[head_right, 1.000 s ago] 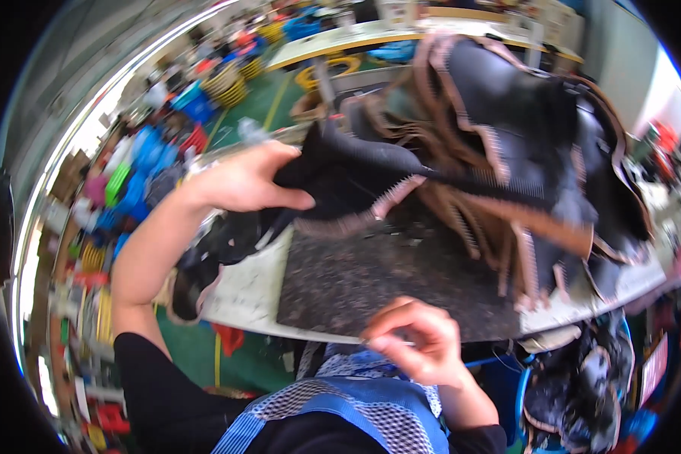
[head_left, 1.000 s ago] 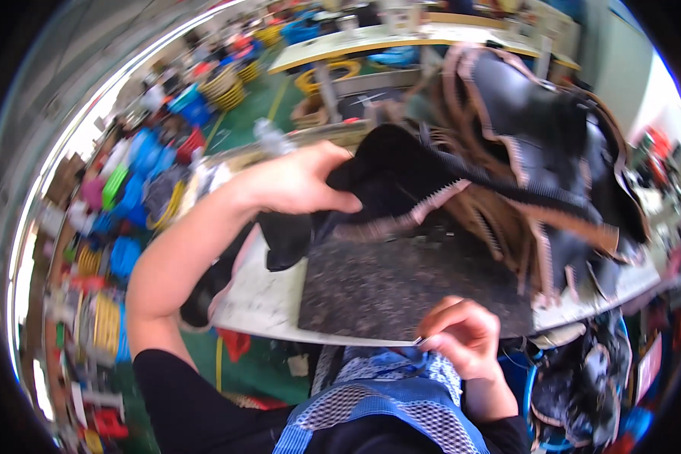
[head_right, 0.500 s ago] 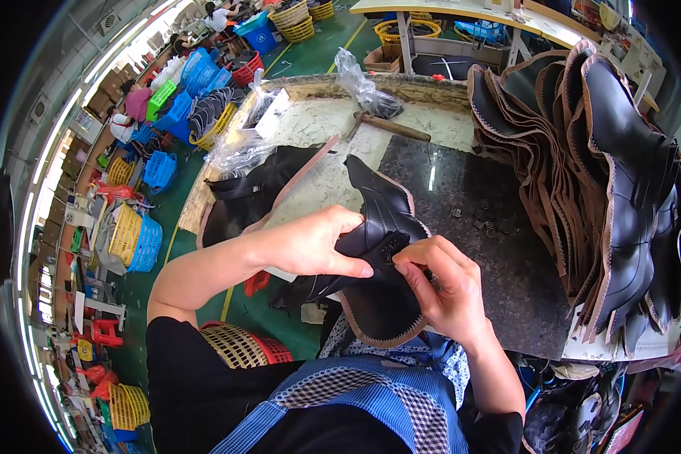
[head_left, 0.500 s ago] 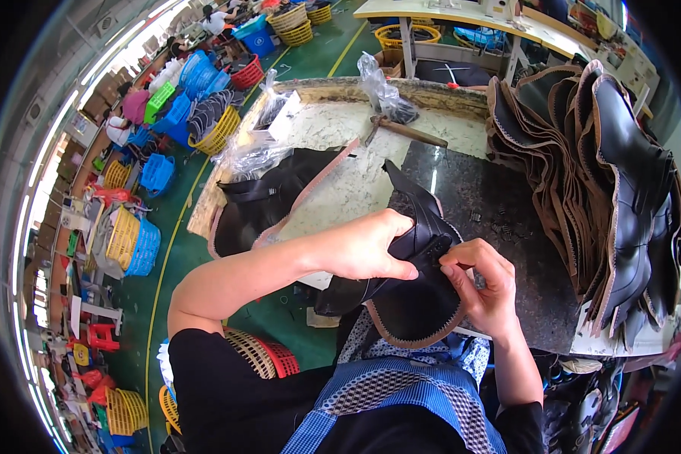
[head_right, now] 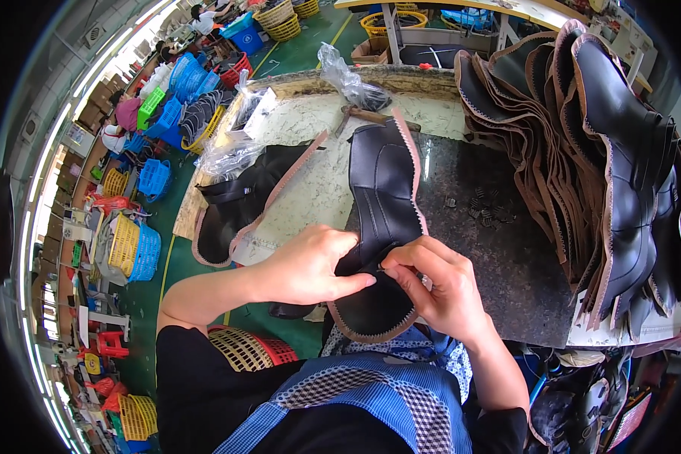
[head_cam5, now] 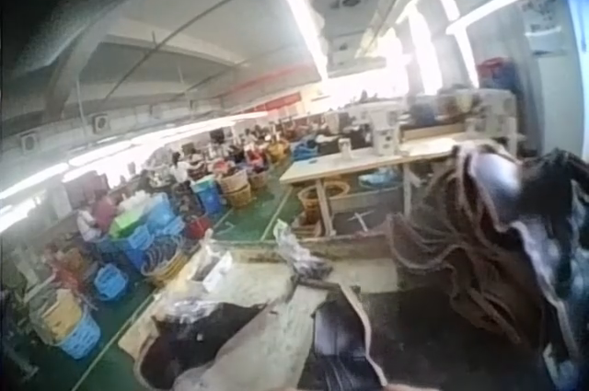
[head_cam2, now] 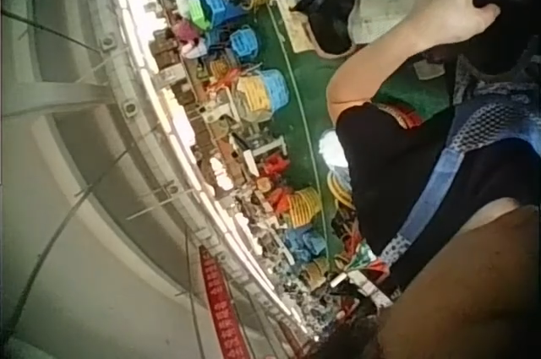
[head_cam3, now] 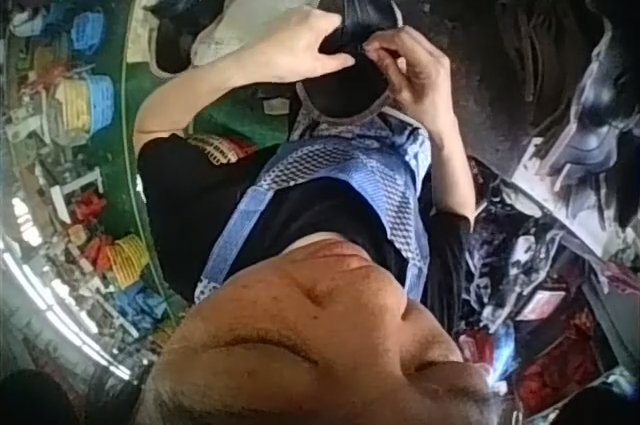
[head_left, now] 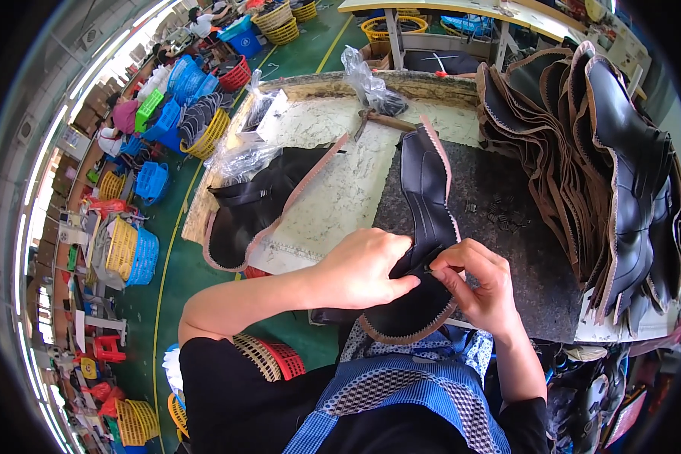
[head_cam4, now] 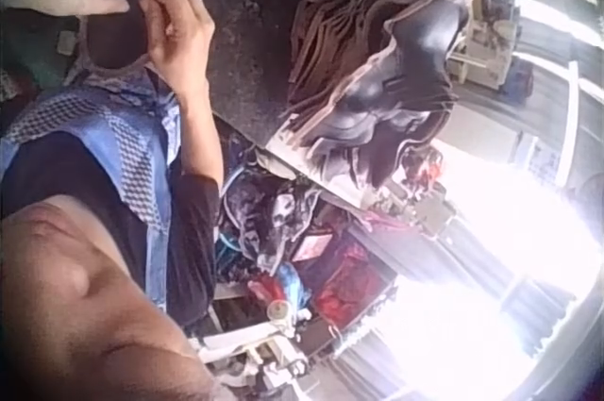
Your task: Assembling shoe components by attaching metal pieces to leather uppers.
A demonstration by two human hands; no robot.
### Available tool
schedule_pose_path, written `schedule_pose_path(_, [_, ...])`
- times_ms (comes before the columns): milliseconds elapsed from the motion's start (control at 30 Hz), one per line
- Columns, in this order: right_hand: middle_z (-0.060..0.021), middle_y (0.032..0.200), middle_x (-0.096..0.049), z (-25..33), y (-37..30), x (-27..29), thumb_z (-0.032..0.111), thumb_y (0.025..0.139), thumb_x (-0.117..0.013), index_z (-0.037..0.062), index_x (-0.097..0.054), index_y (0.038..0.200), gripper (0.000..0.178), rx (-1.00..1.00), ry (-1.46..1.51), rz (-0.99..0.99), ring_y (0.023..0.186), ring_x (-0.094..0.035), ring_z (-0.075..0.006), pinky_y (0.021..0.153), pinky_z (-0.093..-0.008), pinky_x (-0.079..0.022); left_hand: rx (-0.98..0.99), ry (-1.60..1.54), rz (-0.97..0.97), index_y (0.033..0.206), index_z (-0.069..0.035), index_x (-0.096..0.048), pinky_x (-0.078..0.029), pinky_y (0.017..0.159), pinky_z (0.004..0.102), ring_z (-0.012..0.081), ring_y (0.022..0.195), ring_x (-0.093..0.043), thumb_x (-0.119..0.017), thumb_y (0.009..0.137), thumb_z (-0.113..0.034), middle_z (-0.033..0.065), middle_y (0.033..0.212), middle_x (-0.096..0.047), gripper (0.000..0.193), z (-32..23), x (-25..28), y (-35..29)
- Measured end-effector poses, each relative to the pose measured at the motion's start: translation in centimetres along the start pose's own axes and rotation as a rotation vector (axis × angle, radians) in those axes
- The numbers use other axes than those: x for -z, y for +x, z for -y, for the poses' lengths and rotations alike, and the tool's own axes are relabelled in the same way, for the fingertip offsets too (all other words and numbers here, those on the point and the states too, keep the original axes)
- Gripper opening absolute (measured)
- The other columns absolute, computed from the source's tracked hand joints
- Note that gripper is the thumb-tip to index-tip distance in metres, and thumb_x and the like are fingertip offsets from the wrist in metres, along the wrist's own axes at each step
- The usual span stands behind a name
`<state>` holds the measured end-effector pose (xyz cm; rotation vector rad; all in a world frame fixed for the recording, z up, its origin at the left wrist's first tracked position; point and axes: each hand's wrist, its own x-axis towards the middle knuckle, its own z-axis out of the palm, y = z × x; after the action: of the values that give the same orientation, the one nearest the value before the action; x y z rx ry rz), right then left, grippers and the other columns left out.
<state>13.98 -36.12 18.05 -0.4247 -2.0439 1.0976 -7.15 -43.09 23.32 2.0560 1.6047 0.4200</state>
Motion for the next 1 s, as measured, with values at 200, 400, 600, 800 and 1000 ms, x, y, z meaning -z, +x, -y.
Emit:
schedule_pose_path(200, [-0.0103, 0.089, -0.067, -0.6, -1.1, -2.3, -0.007, 0.085, -0.071, -0.0017, -0.066, 0.095, 0.012, -0.095, 0.07, -0.168, 0.077, -0.069, -0.0181, 0.07, -0.0274, -0.055, -0.088, 0.05, -0.284, 0.071, 0.0, -0.059, -0.049, 0.052, 0.0435, 0.0336, 0.058, -0.064, -0.077, 0.083, -0.036, 0.0168, 0.061, -0.061, 0.042, 0.6, -2.5, -0.4])
schedule_pose_path(400, [-0.0061, 0.094, -0.065, -1.2, -2.9, -4.8, -0.004, 0.089, -0.071, -0.0038, -0.061, 0.098, 0.013, -0.231, 0.384, -0.36, 0.079, -0.064, -0.0095, 0.073, -0.0224, -0.053, -0.149, -0.051, -0.403, 0.078, 0.0, -0.063, -0.05, 0.052, 0.0417, 0.0332, 0.059, -0.065, -0.079, 0.082, -0.026, 0.0144, 0.07, -0.065, 0.031, 1.5, -4.4, -0.9])
schedule_pose_path(600, [-0.0081, 0.089, -0.069, -1.1, -3.0, -4.8, -0.003, 0.086, -0.074, -0.0036, -0.066, 0.094, 0.012, -0.311, 0.439, -0.394, 0.078, -0.069, -0.0118, 0.071, -0.0235, -0.056, -0.173, -0.068, -0.477, 0.082, 0.0, -0.065, -0.05, 0.052, 0.0406, 0.0323, 0.061, -0.066, -0.08, 0.081, -0.021, 0.0134, 0.072, -0.066, 0.026, 1.7, -5.1, -0.8])
schedule_pose_path(800, [-0.0067, 0.085, -0.068, -1.1, -2.7, -3.3, -0.001, 0.086, -0.075, -0.0023, -0.068, 0.09, 0.008, -0.332, 0.375, -0.268, 0.075, -0.068, -0.0116, 0.068, -0.024, -0.055, -0.241, 0.008, -0.406, 0.084, -0.002, -0.067, -0.051, 0.052, 0.0384, 0.0289, 0.061, -0.065, -0.08, 0.08, -0.02, 0.0114, 0.074, -0.067, 0.022, 1.3, -4.6, -0.7])
schedule_pose_path(1000, [-0.0075, 0.083, -0.067, -0.1, -2.4, -3.5, -0.001, 0.085, -0.075, -0.0021, -0.068, 0.09, 0.009, -0.313, 0.258, -0.304, 0.071, -0.067, -0.0124, 0.065, -0.0247, -0.054, -0.285, 0.1, -0.531, 0.084, -0.002, -0.067, -0.051, 0.052, 0.0367, 0.0257, 0.063, -0.066, -0.08, 0.078, -0.014, 0.0087, 0.075, -0.067, 0.019, 1.5, -5.3, -0.7])
